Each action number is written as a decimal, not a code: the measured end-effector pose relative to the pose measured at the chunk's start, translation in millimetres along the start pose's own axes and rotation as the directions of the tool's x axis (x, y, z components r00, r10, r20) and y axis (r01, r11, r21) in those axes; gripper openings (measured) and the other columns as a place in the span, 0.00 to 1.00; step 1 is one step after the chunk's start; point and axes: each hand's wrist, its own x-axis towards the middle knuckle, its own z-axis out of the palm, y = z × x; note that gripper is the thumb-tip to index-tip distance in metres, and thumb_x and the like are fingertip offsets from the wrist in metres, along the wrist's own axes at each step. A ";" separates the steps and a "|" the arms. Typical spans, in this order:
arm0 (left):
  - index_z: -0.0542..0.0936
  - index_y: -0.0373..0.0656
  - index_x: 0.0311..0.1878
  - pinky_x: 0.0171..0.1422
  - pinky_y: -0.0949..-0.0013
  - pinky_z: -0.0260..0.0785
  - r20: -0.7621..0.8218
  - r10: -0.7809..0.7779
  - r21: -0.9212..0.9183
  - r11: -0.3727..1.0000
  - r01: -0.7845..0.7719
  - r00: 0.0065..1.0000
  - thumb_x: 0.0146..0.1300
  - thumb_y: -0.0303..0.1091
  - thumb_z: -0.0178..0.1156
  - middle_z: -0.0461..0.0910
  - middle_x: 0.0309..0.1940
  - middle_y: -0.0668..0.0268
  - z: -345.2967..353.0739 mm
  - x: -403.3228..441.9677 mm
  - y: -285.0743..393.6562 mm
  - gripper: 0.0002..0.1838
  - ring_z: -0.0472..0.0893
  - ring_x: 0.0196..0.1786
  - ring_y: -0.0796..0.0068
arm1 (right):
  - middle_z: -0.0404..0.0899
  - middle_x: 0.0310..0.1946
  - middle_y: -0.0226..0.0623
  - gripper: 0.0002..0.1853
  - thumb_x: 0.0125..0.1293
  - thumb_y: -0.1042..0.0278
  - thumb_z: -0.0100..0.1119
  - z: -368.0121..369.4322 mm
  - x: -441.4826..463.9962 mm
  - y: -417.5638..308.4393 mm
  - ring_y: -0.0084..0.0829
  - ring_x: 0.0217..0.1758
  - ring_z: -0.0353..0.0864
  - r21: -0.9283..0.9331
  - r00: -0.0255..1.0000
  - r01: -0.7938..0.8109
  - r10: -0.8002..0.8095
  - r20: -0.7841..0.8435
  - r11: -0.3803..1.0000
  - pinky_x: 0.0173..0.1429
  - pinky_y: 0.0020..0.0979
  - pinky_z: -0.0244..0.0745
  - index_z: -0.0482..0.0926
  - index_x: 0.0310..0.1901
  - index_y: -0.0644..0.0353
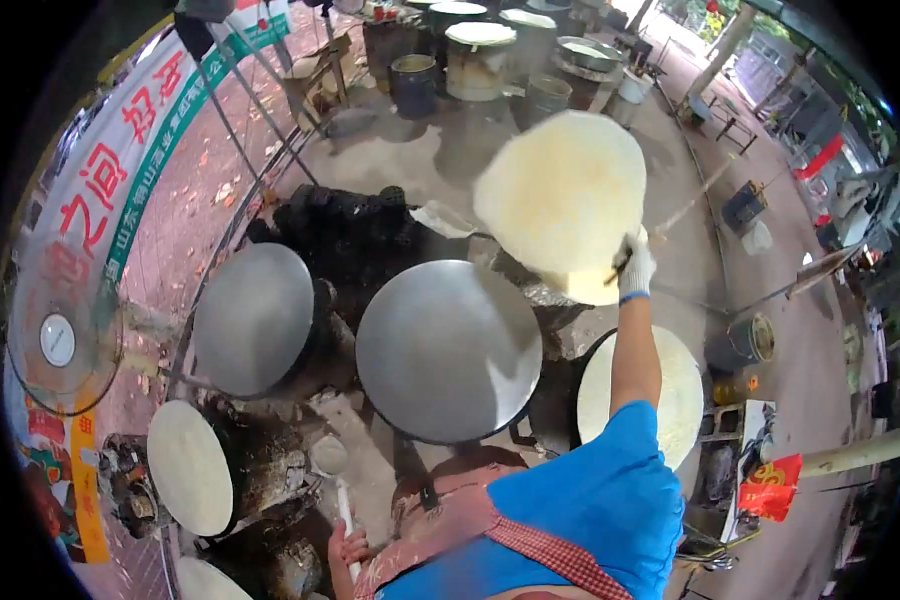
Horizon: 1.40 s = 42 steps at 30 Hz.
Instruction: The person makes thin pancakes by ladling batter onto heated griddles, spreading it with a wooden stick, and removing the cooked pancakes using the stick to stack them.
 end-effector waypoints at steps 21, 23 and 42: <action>0.69 0.47 0.37 0.13 0.80 0.54 0.074 0.532 0.064 0.842 -0.536 0.843 0.68 0.48 0.43 0.56 0.13 0.76 -30.9 -34.0 -155.7 0.15 0.57 0.12 0.86 | 0.72 0.52 0.47 0.28 0.62 0.54 0.54 10.4 -0.9 99.0 0.40 0.50 0.73 -0.567 0.833 0.250 0.124 0.539 0.785 0.51 0.35 0.73 0.66 0.57 0.67; 0.69 0.48 0.40 0.12 0.81 0.53 0.080 0.668 -0.134 0.742 -0.656 0.740 0.69 0.44 0.42 0.56 0.14 0.76 -54.6 -48.7 -193.8 0.12 0.57 0.12 0.87 | 0.74 0.49 0.50 0.28 0.62 0.50 0.53 63.0 -62.6 156.9 0.43 0.48 0.73 -0.527 0.632 0.266 0.267 0.728 0.808 0.51 0.36 0.71 0.70 0.53 0.69; 0.63 0.46 0.54 0.09 0.77 0.53 -0.712 0.699 -0.227 -0.318 -0.920 -0.067 0.62 0.33 0.51 0.63 0.14 0.72 -576.5 -100.2 -498.5 0.17 0.62 0.10 0.83 | 0.80 0.31 0.45 0.14 0.52 0.55 0.53 -339.9 -984.4 -37.7 0.42 0.36 0.81 0.789 -0.777 -0.497 0.218 -0.590 0.362 0.39 0.42 0.74 0.80 0.33 0.55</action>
